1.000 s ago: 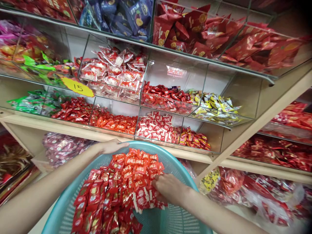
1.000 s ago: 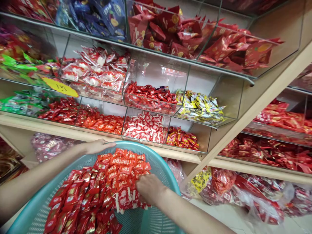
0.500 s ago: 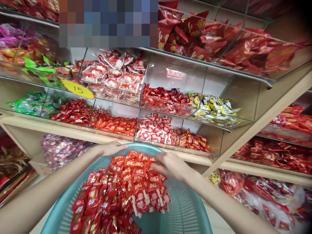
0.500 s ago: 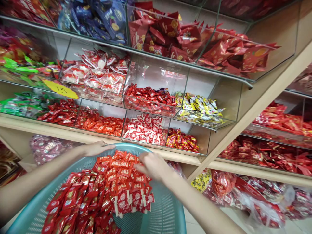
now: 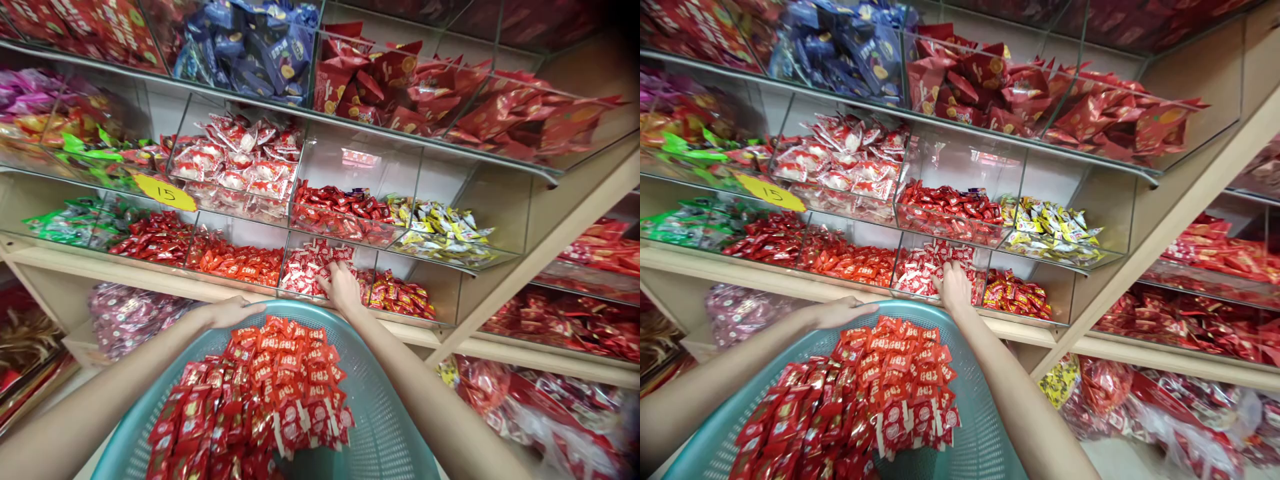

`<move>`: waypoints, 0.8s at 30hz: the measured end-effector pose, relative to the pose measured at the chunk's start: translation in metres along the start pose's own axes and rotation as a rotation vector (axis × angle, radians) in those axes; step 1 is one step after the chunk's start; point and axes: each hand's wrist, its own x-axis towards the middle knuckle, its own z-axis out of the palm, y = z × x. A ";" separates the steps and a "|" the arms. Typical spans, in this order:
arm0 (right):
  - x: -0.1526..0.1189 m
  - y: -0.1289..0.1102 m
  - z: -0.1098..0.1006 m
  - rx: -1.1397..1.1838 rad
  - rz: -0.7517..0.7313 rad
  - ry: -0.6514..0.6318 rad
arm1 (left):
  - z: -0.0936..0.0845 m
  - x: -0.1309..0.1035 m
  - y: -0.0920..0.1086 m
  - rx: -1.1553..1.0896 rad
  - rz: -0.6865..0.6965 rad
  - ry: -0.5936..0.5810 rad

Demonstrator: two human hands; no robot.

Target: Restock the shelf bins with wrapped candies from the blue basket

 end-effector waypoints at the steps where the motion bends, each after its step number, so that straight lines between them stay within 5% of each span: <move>1: 0.001 -0.001 0.000 -0.003 0.022 -0.007 | 0.000 0.001 -0.001 0.000 0.005 0.002; 7: 0.004 0.006 0.001 -0.040 0.062 -0.051 | 0.001 0.005 -0.005 0.012 0.030 0.006; 24: 0.003 0.017 -0.002 -0.171 -0.178 -0.003 | -0.001 0.005 -0.006 0.035 0.024 0.037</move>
